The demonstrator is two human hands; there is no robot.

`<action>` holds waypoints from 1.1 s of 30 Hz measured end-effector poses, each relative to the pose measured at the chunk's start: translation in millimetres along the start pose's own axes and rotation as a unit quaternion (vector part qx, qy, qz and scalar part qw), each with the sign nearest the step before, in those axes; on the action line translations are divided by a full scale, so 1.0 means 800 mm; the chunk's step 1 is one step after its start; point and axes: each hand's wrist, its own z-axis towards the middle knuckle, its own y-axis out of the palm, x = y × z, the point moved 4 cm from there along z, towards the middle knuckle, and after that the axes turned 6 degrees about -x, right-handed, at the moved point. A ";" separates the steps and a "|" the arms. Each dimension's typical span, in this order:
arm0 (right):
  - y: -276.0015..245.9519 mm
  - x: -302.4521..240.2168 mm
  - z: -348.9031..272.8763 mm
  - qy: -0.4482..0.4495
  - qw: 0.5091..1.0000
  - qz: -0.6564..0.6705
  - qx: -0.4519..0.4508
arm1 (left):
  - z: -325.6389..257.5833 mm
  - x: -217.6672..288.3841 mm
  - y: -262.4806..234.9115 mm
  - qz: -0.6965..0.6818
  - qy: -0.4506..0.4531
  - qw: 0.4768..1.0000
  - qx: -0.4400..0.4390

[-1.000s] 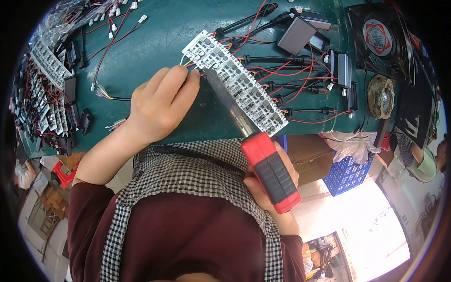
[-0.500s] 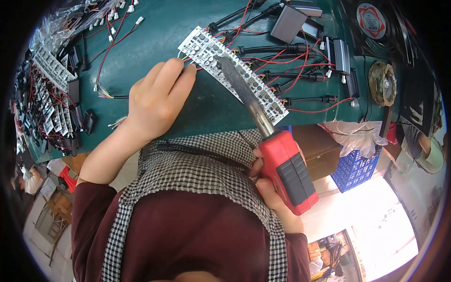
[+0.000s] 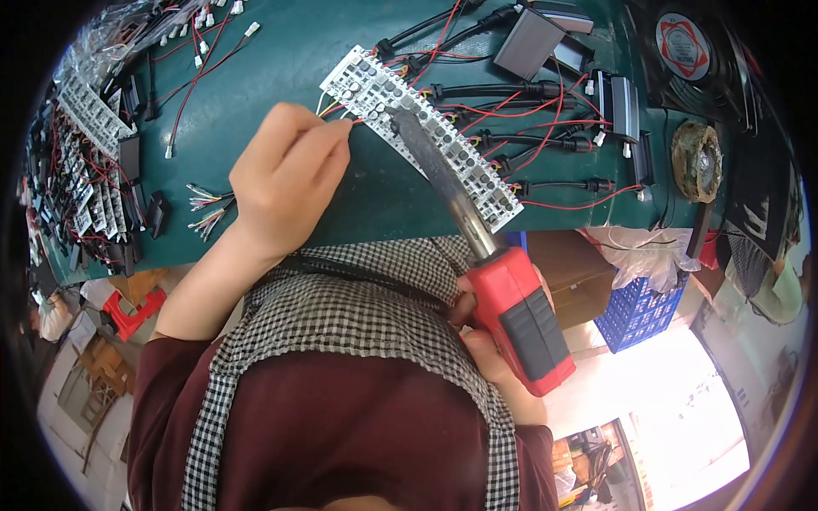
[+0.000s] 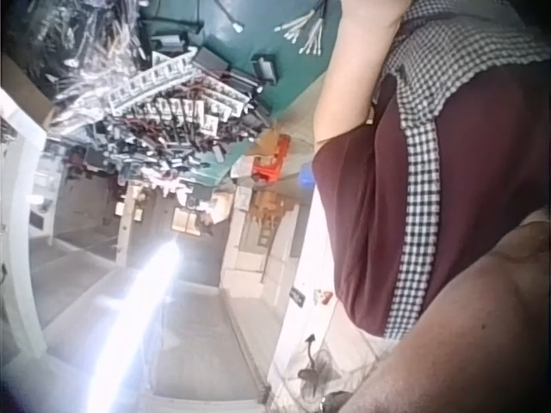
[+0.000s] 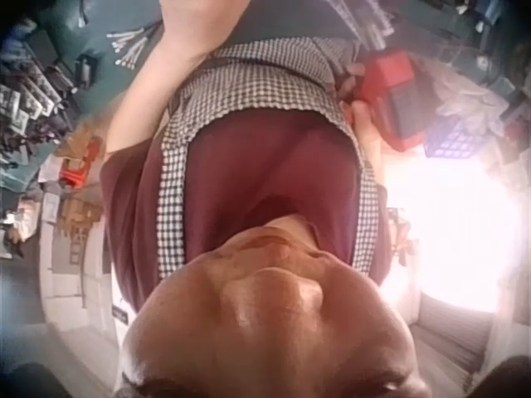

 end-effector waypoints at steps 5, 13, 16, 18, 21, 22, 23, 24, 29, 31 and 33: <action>-0.002 -0.003 0.001 0.029 0.998 -0.040 -0.030 | 0.000 0.010 0.004 0.086 0.073 0.993 -0.011; -0.006 0.002 0.002 -0.004 0.996 -0.085 -0.028 | 0.000 0.004 0.003 0.006 0.037 0.999 -0.010; -0.004 0.003 0.003 -0.052 0.982 -0.178 -0.019 | -0.001 0.003 0.004 -0.007 0.029 1.000 -0.009; -0.010 0.006 0.003 -0.067 0.976 -0.208 0.002 | -0.002 0.002 0.006 -0.010 0.028 1.000 -0.006; -0.016 0.014 0.001 -0.098 0.949 -0.294 -0.067 | -0.001 0.005 0.004 -0.003 0.028 1.000 -0.013; -0.015 0.016 -0.002 -0.066 0.967 -0.244 -0.046 | 0.000 0.006 0.005 0.004 0.031 0.999 -0.024; -0.015 0.019 -0.004 -0.033 0.980 -0.192 -0.024 | 0.001 0.007 0.004 0.003 0.032 0.999 -0.023; -0.021 0.024 -0.007 -0.032 0.980 -0.194 -0.023 | 0.002 0.008 0.004 0.007 0.035 0.999 -0.027; -0.030 0.032 -0.016 -0.122 0.912 -0.388 -0.051 | 0.001 0.008 0.002 0.022 0.036 0.999 -0.034; -0.035 0.034 -0.015 -0.109 0.907 -0.402 -0.060 | 0.000 0.008 0.003 0.027 0.037 0.998 -0.039; -0.030 0.030 -0.013 -0.094 0.901 -0.417 -0.067 | -0.001 0.009 0.003 0.028 0.038 0.998 -0.038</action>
